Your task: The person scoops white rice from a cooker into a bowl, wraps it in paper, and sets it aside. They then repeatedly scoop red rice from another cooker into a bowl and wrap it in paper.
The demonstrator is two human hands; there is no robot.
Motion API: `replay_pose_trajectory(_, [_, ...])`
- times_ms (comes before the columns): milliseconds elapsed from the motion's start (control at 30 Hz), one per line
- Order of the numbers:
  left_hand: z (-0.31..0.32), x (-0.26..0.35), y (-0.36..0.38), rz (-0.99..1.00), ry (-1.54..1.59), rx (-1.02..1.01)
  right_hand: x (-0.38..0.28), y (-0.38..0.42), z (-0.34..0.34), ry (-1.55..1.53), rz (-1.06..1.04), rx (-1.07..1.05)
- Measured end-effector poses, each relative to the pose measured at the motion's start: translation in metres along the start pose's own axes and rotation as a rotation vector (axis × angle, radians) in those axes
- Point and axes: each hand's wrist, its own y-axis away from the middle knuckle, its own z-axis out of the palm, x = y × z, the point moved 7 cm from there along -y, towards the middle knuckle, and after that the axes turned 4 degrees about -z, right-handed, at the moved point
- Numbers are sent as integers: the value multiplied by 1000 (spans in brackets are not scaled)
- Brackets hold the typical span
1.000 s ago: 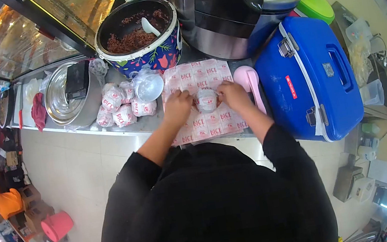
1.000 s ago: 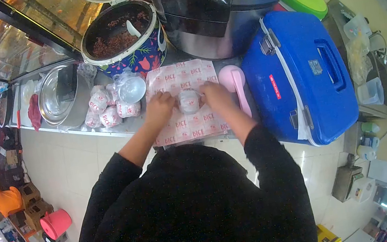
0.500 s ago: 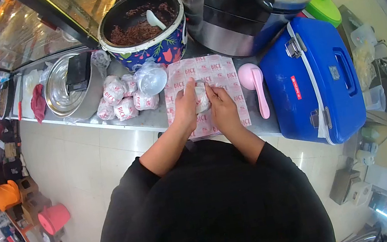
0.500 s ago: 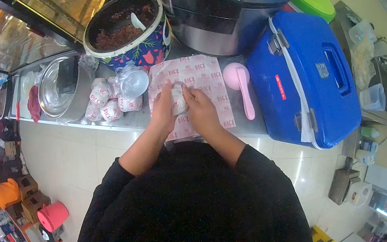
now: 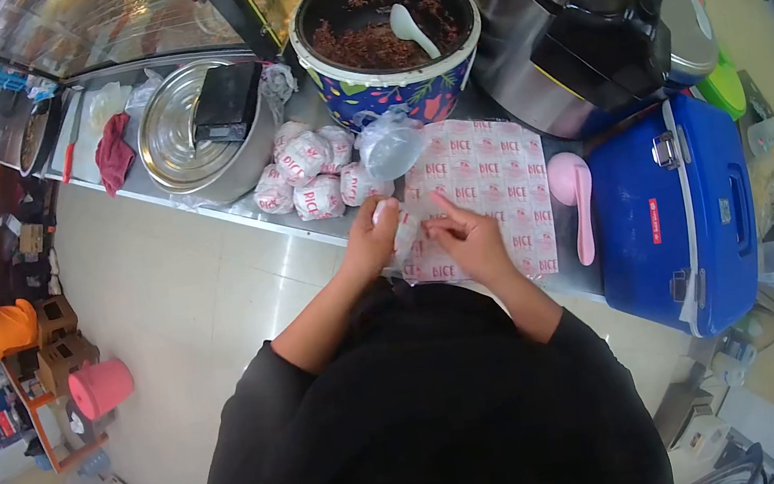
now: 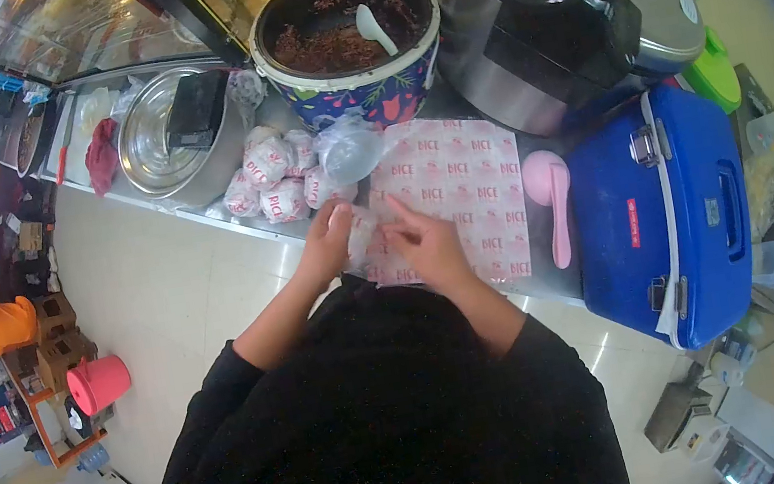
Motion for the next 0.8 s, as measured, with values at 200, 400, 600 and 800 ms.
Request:
replay_pose_trajectory(200, [-33,23,-4,426,-933,38,-24,-79,-12,340,-203,268])
replay_pose_trajectory(400, [-26,28,16,887,-1262,173,1,-120,-7,513,-61,299])
replay_pose_trajectory(600, [-23,18,-5,560,-1282,-124,-16,-81,-42,484,-163,331])
replay_pose_trajectory(800, [-20,39,-11,769,-1457,-113,-58,-43,-45,336,-30,232])
